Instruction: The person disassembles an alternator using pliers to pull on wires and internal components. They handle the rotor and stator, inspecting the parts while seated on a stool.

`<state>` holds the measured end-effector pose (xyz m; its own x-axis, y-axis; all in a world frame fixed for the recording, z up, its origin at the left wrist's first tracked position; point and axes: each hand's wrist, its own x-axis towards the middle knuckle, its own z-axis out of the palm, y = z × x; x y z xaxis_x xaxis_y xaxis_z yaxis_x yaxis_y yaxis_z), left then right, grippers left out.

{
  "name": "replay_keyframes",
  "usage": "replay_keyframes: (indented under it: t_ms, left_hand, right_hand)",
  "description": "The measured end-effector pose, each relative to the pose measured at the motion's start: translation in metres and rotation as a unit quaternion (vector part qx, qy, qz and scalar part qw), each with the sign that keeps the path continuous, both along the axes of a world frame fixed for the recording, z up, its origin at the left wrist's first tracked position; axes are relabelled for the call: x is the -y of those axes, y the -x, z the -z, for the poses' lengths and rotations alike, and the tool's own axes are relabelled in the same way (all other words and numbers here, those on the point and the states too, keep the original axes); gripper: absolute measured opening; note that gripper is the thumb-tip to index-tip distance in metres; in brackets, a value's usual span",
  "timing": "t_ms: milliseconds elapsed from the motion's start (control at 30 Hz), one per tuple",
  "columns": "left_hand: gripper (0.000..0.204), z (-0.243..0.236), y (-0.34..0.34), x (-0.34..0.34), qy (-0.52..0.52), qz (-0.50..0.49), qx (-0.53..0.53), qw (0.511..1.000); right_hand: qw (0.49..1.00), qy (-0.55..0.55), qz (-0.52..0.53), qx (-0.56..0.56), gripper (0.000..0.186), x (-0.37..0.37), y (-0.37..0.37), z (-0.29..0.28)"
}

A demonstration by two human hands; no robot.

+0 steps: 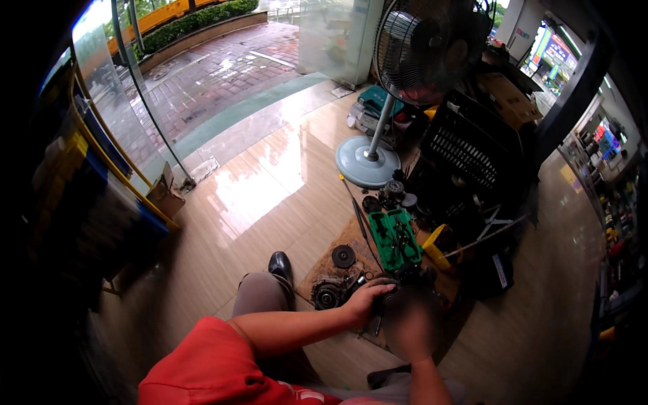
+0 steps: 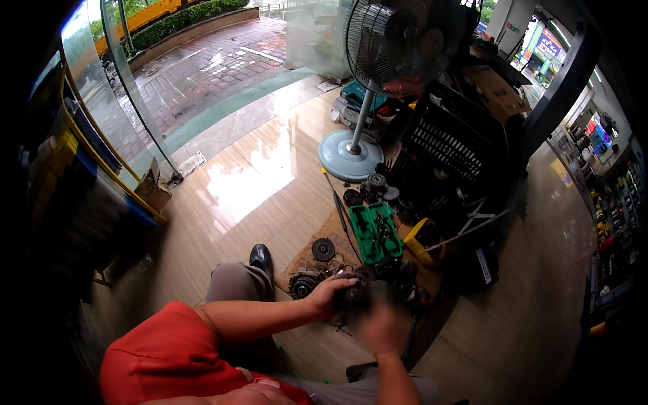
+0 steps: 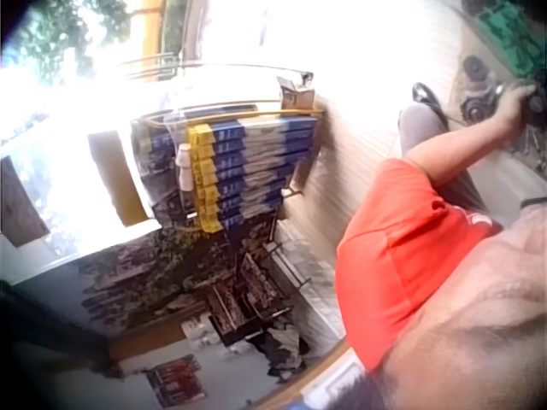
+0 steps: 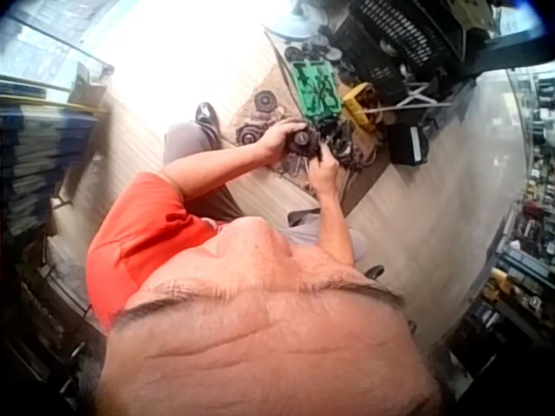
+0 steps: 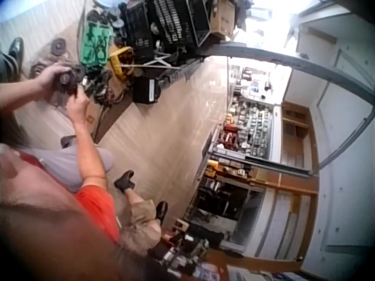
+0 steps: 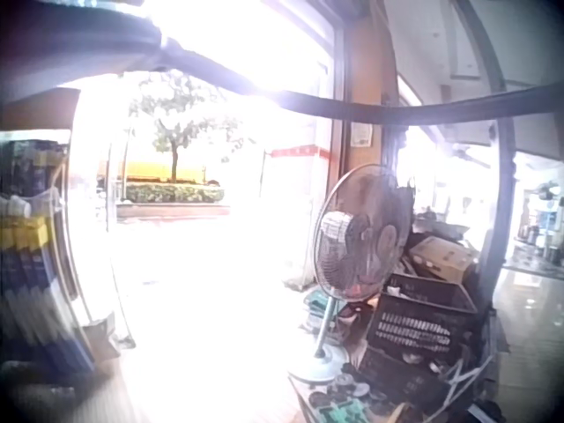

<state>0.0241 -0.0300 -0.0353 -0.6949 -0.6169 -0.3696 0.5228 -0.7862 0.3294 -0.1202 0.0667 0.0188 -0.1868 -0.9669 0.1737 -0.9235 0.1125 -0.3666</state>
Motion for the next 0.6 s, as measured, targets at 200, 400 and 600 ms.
replay_keyframes:
  t_ms: [200,400,600]
  left_hand:
    - [0.026,0.0012,0.0013,-0.0024,0.004,0.009,-0.001,1.0]
    - [0.028,-0.0046,0.0008,-0.0044,0.024,0.017,0.03,0.999]
    - [0.028,-0.0065,0.0033,-0.003,0.023,0.001,0.033,0.999]
  right_hand:
    - [0.999,-0.025,0.009,0.043,0.032,0.0003,-0.0025,0.0009]
    - [0.996,-0.044,0.013,0.08,0.027,-0.0008,-0.0013,0.0044]
    - [0.99,-0.046,0.018,0.135,0.023,0.0016,-0.0016,0.0081]
